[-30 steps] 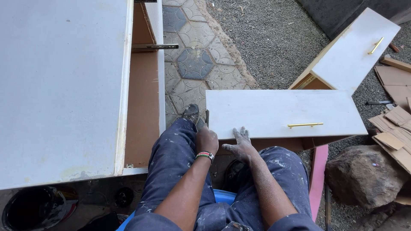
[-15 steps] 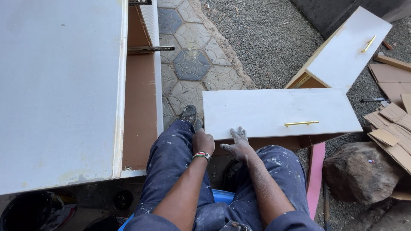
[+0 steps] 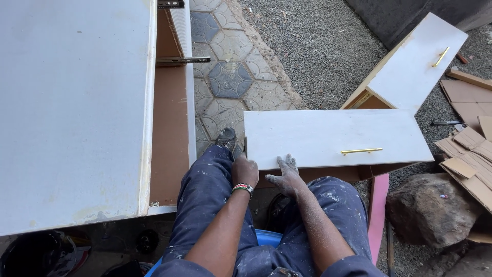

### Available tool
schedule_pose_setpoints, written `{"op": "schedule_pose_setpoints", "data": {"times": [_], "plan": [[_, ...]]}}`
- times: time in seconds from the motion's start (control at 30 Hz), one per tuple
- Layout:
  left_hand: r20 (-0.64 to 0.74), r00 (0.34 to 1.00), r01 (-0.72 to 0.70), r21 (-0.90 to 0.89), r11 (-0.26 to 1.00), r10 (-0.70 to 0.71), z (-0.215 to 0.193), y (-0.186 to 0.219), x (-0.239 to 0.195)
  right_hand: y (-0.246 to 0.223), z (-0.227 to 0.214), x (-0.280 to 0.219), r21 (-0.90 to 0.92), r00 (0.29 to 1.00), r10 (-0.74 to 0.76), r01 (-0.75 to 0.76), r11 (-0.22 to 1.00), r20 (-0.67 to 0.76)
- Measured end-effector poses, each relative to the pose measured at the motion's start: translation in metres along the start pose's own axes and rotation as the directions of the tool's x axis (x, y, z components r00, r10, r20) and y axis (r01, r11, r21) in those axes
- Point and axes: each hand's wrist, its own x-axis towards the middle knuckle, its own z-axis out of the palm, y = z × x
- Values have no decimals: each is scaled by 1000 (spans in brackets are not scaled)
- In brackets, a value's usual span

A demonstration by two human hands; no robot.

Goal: The person sits on a low stool and sands the surface of a white drawer using a sanding block. They hold the drawer steady with their left hand while moving the sanding block back and forth with their right hand to smooth the painted surface.

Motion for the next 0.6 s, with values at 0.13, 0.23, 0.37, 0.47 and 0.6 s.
{"op": "schedule_pose_setpoints", "data": {"times": [0.13, 0.23, 0.37, 0.47, 0.6], "plan": [[-17, 1000, -11, -13, 1000, 10, -9, 6, -10, -1, -3, -5, 6, 1000, -1, 1, 1000, 6], [-17, 997, -70, -3, 998, 70, -29, 32, -29, 7, 3, -1, -11, 1000, -8, 8, 1000, 4], [8, 1000, -18, 45, 999, 18, 9, -34, 8, 11, 7, 7, 8, 1000, 0, 0, 1000, -6], [21, 1000, -5, 61, 998, 4, 4, -19, -2, -35, -17, -38, 14, 999, 19, -18, 1000, -40], [4, 992, -127, 31, 991, 127, -16, 23, -22, -101, -38, -90, -152, 973, -61, 27, 988, -225]]}}
